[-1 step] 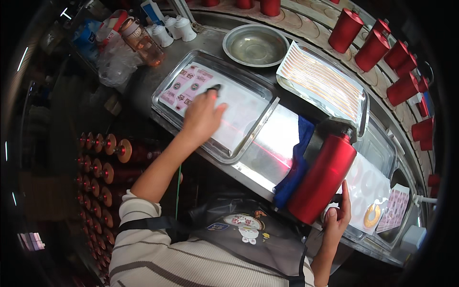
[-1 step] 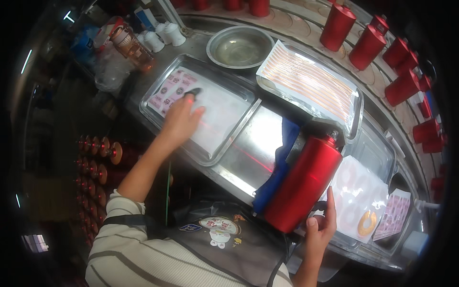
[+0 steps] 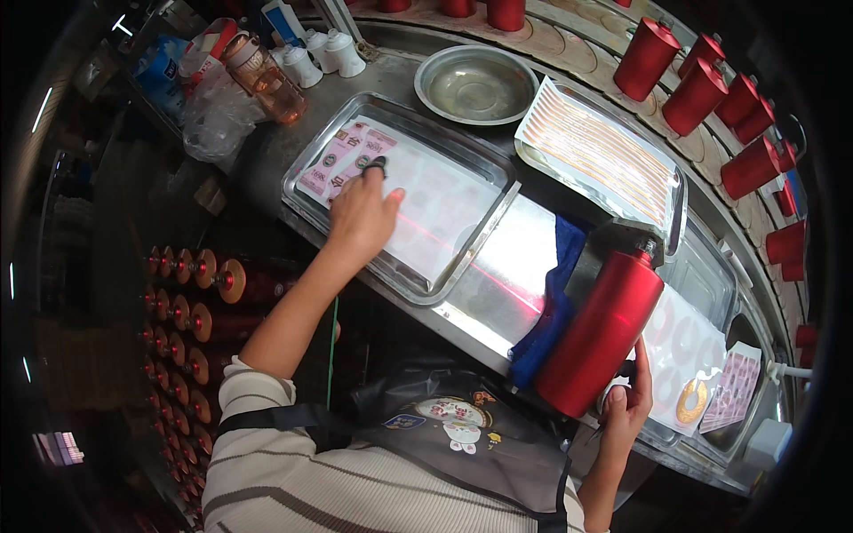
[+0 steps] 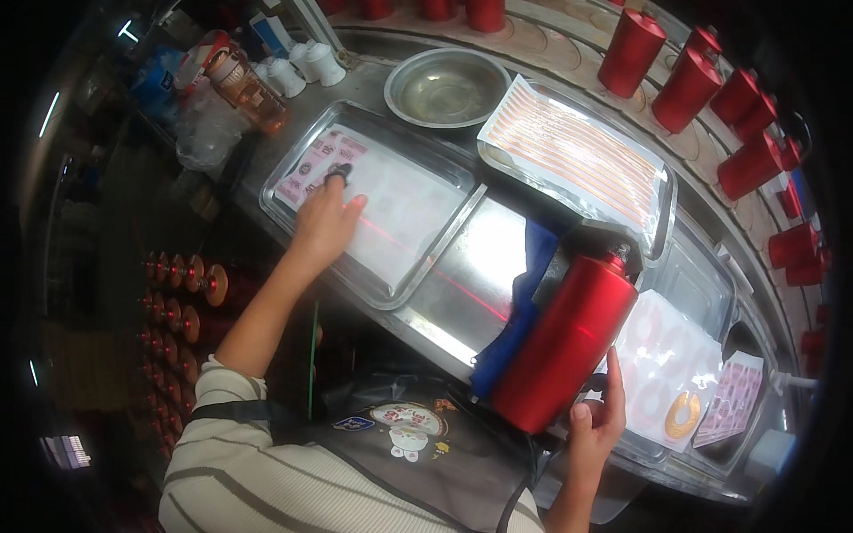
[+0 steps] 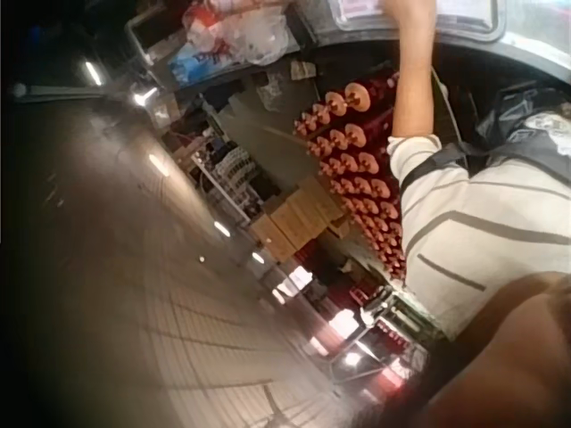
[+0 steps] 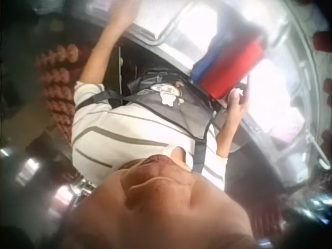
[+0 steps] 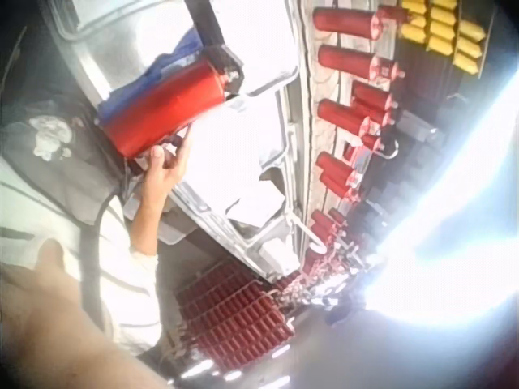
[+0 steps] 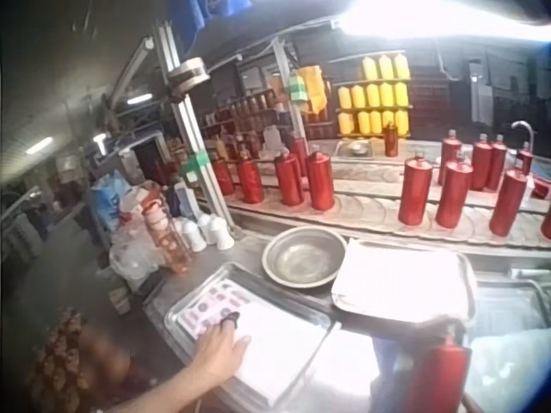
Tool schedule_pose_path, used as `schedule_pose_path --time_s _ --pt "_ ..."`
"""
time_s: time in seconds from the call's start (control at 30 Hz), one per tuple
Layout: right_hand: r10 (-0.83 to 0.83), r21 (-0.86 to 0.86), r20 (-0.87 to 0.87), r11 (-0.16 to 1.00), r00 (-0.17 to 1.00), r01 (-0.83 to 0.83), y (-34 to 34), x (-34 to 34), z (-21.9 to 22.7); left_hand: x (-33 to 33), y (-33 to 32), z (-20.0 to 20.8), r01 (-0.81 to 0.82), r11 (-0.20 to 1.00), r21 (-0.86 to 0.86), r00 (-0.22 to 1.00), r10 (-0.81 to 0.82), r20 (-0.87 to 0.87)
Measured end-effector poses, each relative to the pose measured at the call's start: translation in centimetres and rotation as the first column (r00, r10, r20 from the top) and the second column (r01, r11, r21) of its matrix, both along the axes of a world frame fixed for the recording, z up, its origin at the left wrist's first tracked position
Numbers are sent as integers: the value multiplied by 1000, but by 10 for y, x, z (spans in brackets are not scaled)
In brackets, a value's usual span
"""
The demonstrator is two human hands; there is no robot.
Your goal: The person applies circular labels to the necks and bodies of red cylindrical bottles. They peel labels from a sheet, align and smooth them onto the bottle surfaces, and rotate the bottles to ensure adhesion. The person handles multiple bottles and label sheets at a stainless steel workstation.
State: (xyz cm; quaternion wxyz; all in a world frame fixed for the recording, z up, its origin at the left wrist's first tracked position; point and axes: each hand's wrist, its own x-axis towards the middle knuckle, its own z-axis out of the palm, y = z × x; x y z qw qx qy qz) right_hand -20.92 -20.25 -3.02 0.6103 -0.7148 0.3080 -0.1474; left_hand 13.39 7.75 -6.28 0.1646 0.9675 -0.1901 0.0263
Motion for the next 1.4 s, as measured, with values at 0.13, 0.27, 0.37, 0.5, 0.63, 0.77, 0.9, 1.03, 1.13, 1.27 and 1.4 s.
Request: schedule_pose_path --time_s 0.13,0.27,0.37,0.5,0.63,0.77,0.9,1.03,1.13,1.27,1.4 --pt "-54 16 42 998 998 53 3 8 -12 27 14 -38 70 985 -156 997 -64 43" --pt "3 22 10 1000 1000 -3 0 13 5 45 -24 -31 82 997 7 997 -82 7" --pt "0 37 -11 999 1000 1 5 8 8 24 -38 -24 143 988 -65 989 -144 -23" --pt "-28 60 -1 998 1000 28 1 -1 -10 -23 -32 -12 191 960 -205 970 -217 -112" --pt "-12 60 -7 998 1000 12 -1 2 -8 -35 4 -11 -20 836 -549 956 -145 -256" --pt "0 73 25 997 1000 -2 0 7 -6 31 26 -27 -81 942 -326 993 103 51" --pt "29 98 5 995 1000 -30 -1 5 -2 85 18 -36 45 996 -75 987 -32 160" --pt "10 107 14 994 1000 -11 5 6 -1 106 -5 -30 263 958 -116 964 -255 78" --pt "-13 103 12 995 1000 12 9 7 2 123 -16 -29 362 918 -164 928 -372 -33" --pt "12 88 -76 996 997 -6 1 0 1 145 -1 -42 458 870 -183 881 -472 -41" --pt "41 32 -51 999 998 -40 0 4 15 159 0 -60 460 861 -216 877 -479 -42"
